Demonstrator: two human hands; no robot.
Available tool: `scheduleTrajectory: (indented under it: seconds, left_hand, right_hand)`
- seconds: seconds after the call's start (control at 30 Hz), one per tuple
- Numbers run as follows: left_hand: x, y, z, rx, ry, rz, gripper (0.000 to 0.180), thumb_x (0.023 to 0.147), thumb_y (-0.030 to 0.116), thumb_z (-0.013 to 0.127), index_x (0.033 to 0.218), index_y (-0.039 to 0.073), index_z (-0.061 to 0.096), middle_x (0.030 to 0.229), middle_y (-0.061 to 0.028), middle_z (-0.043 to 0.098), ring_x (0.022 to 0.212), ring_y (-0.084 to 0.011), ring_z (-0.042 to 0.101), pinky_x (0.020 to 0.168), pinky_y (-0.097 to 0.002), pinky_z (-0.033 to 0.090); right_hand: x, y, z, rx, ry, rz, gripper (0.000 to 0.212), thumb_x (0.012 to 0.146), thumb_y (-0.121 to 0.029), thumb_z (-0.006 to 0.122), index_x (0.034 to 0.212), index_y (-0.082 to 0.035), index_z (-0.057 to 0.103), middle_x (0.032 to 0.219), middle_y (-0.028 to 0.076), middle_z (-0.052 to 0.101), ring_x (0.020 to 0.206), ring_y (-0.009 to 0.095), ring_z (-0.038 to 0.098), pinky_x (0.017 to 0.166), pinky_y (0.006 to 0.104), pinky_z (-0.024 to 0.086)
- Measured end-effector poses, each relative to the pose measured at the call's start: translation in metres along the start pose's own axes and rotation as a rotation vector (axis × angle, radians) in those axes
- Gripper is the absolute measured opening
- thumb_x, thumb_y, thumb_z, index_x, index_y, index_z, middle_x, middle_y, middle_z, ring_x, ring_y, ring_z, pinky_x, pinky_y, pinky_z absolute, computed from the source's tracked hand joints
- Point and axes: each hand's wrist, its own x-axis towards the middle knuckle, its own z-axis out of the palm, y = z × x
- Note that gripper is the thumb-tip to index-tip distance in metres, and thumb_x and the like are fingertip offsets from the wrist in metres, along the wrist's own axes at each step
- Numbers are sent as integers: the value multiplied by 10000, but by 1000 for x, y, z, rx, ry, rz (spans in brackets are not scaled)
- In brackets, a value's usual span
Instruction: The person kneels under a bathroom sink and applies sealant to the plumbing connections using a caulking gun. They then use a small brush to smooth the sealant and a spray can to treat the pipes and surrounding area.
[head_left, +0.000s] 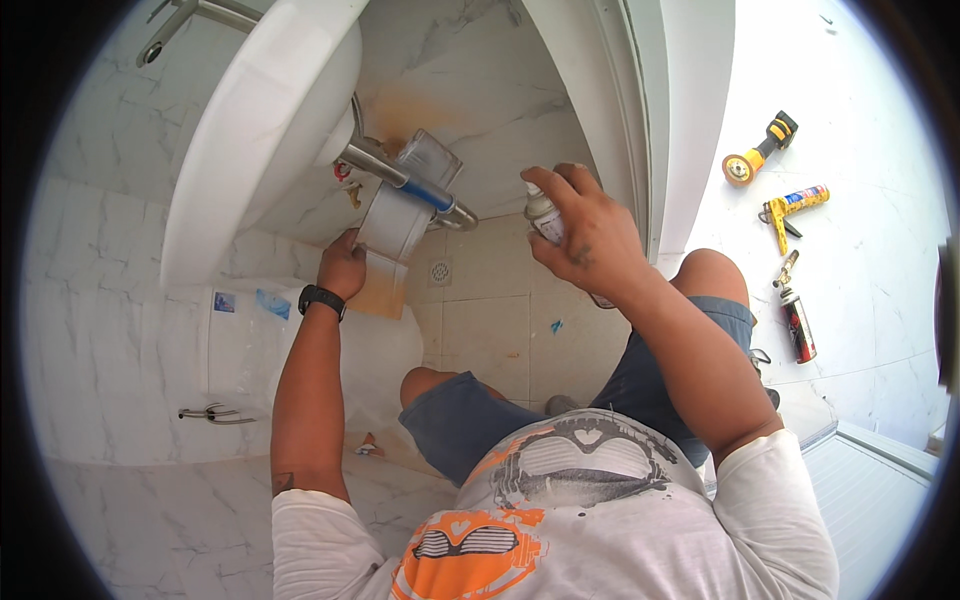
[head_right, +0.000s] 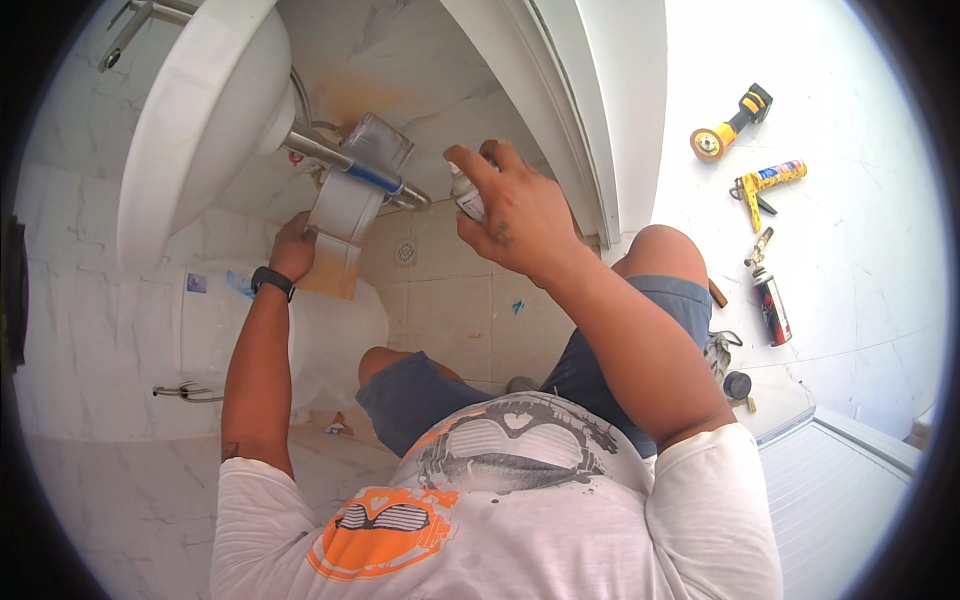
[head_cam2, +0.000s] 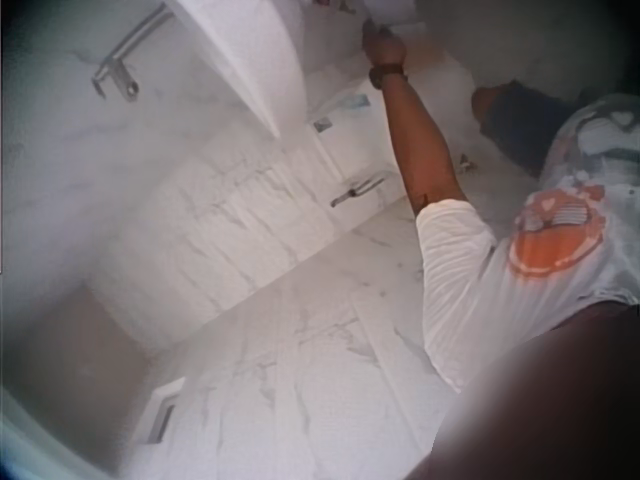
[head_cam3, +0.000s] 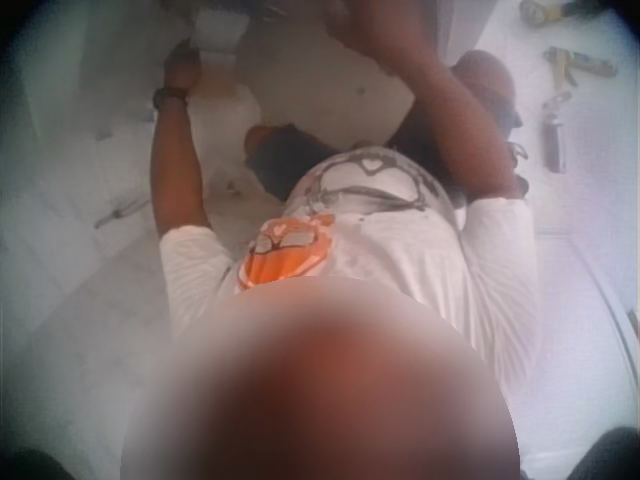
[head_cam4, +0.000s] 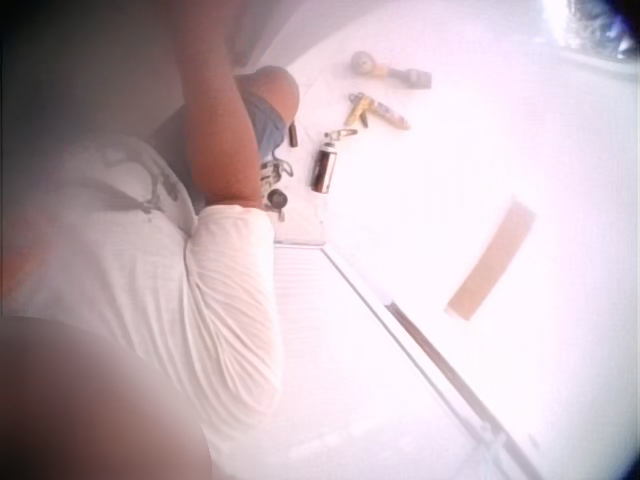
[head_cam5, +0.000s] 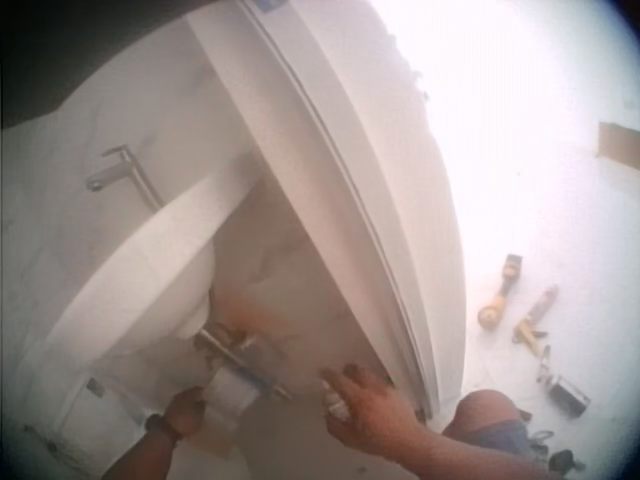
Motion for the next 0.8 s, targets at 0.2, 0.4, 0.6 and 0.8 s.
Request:
scheduleTrajectory:
  seconds: [0.2, 0.4, 0.6, 0.8]
  left_hand:
    - [-2, -1, 3, 19, 17, -14, 395, 942, 122, 560, 1314, -2, 612, 1268, -286, 643, 1189, -455, 604, 1029, -460, 487]
    - [0, -2, 7, 31, 17, 54, 401, 940, 124, 554, 1314, -10, 609, 1262, -283, 647, 1180, -456, 610, 1024, -460, 491]
    - [3, 2, 5, 17, 32, 5, 362, 941, 114, 545, 1277, 0, 617, 1234, -284, 652, 1168, -468, 602, 1006, -473, 493]
    - [1, 4, 3, 36, 33, 62, 362, 942, 120, 546, 1280, 8, 609, 1215, -278, 658, 1156, -466, 602, 998, -489, 488]
  right_hand:
    - [9, 10, 4, 15, 56, -17, 655, 769, -191, 767, 1379, -217, 531, 1265, 181, 586, 970, 395, 686, 802, 467, 575]
    - [0, 9, 4, 4, 71, -28, 647, 771, -196, 766, 1374, -224, 534, 1253, 186, 592, 948, 380, 693, 770, 452, 578]
    - [1, -2, -6, 30, 146, -97, 648, 768, -193, 772, 1374, -214, 544, 1273, 205, 583, 974, 370, 697, 777, 441, 587]
    - [-23, -15, 9, -59, 71, -73, 675, 752, -182, 786, 1383, -224, 550, 1291, 202, 571, 995, 357, 691, 758, 415, 595]
